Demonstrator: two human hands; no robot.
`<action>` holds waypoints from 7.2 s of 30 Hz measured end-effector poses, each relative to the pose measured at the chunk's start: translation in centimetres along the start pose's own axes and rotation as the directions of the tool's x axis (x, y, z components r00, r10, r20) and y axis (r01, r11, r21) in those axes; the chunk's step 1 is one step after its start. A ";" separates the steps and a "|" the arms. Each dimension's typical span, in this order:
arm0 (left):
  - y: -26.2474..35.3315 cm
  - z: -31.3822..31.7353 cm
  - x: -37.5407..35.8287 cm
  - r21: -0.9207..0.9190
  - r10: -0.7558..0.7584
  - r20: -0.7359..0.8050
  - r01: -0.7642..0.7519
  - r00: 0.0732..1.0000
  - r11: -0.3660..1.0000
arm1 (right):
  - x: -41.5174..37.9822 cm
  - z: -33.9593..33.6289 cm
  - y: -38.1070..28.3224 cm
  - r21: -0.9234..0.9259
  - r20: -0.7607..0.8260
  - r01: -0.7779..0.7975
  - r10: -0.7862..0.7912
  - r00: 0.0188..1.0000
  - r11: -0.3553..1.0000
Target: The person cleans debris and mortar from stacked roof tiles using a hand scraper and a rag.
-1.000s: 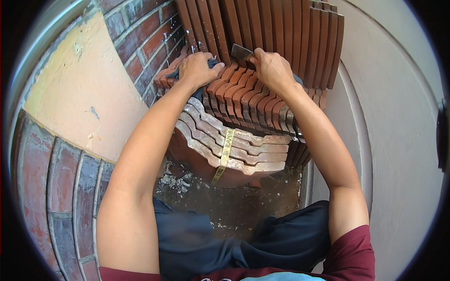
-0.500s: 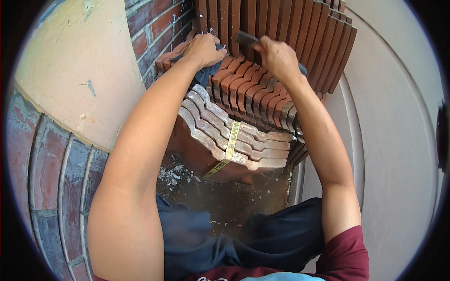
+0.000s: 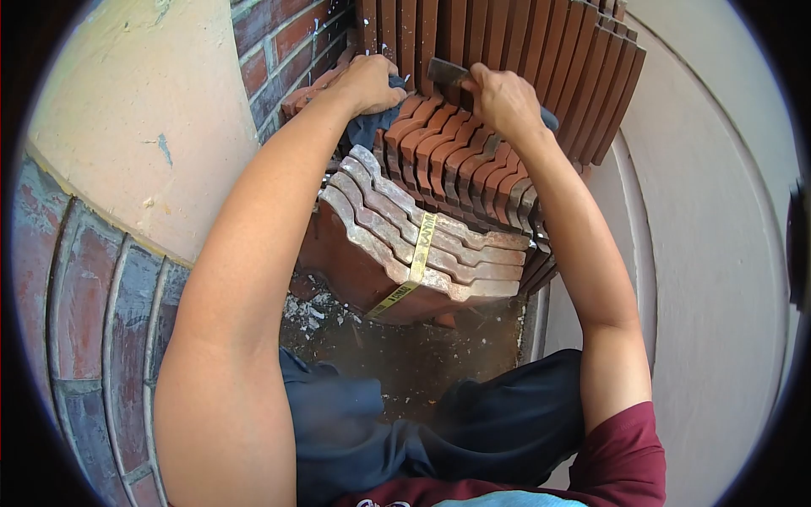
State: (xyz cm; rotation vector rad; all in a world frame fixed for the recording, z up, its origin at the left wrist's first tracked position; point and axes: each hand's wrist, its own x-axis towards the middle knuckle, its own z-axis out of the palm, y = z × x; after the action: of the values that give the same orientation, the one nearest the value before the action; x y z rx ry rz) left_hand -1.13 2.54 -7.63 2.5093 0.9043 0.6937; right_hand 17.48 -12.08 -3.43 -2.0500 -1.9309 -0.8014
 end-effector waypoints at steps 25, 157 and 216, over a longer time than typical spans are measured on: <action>-1.2 -0.1 0.4 0.099 -0.085 -0.064 0.091 0.994 0.991 | -0.2 2.2 -2.8 0.073 0.071 -0.035 0.030 0.997 0.997; 8.1 10.9 -1.3 -0.401 -0.334 -0.418 0.159 0.845 0.902 | -8.1 0.7 -4.4 0.812 0.574 -0.584 0.211 0.791 -0.020; 10.7 8.5 -2.1 -0.390 -0.201 -0.365 0.047 0.909 0.920 | -7.8 2.4 -2.4 0.872 0.480 -0.478 0.388 0.787 -0.111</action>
State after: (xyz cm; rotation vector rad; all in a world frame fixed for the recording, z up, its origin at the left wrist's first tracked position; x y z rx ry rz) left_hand 7.41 -8.08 -9.80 1.9849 0.9506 1.2371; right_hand 15.80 -17.25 -9.98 -1.4216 -0.9175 0.7323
